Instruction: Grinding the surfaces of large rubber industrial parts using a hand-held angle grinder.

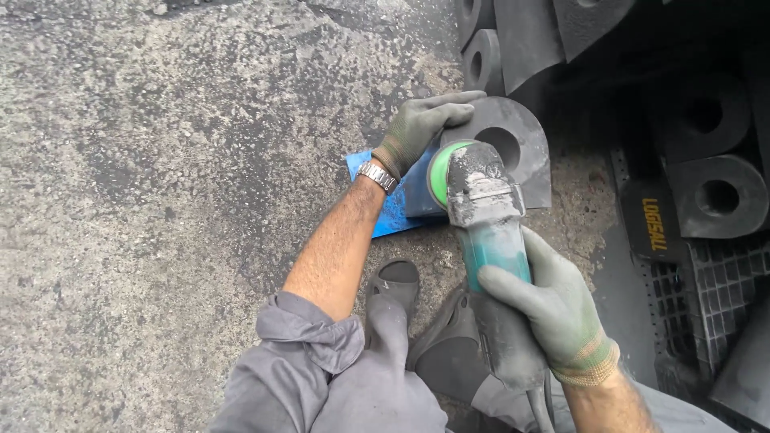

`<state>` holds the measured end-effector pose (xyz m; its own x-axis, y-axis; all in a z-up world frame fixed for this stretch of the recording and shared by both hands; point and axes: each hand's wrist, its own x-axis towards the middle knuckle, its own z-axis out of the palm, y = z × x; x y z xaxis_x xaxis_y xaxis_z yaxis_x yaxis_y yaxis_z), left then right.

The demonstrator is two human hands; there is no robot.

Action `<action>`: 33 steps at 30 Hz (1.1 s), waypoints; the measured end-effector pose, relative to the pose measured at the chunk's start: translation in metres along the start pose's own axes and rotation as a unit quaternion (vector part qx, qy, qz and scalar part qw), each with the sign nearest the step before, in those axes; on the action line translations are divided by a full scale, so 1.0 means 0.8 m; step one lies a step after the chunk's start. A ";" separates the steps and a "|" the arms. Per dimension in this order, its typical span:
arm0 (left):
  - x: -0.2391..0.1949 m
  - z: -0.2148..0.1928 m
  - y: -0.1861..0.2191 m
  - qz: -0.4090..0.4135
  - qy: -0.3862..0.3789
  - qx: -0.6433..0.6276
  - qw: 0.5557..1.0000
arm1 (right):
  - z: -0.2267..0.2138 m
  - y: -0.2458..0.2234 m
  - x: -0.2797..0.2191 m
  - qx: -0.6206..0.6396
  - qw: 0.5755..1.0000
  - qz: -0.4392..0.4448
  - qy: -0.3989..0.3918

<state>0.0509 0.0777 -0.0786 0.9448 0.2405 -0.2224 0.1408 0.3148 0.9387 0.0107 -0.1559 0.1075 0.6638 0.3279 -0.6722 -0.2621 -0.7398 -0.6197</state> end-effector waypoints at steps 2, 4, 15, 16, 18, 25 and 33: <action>0.001 0.001 0.001 0.001 -0.007 -0.005 1.000 | -0.004 0.011 -0.011 -0.021 1.000 -0.016 0.007; 0.003 0.003 0.002 0.002 -0.012 -0.010 1.000 | -0.010 0.024 -0.015 -0.043 0.999 -0.031 0.012; 0.007 0.000 -0.017 0.012 -0.019 -0.043 0.999 | -0.005 0.019 -0.005 0.024 0.999 -0.040 0.000; 0.005 0.002 -0.015 0.010 -0.020 -0.046 0.999 | -0.010 0.029 -0.010 0.022 0.999 -0.038 0.000; 0.003 0.000 -0.007 -0.006 -0.006 -0.046 0.999 | -0.018 0.047 -0.015 0.080 0.995 -0.057 -0.018; -0.001 -0.001 -0.011 -0.013 -0.012 -0.039 0.999 | -0.001 0.017 0.000 0.054 0.997 -0.049 -0.006; 0.003 0.008 -0.012 -0.015 0.012 0.014 1.000 | -0.012 0.035 -0.011 0.115 0.993 0.007 0.005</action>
<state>0.0538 0.0696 -0.0870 0.9327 0.2533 -0.2569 0.1777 0.2971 0.9382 0.0040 -0.1852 0.0997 0.6655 0.3118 -0.6781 -0.4243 -0.5895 -0.6874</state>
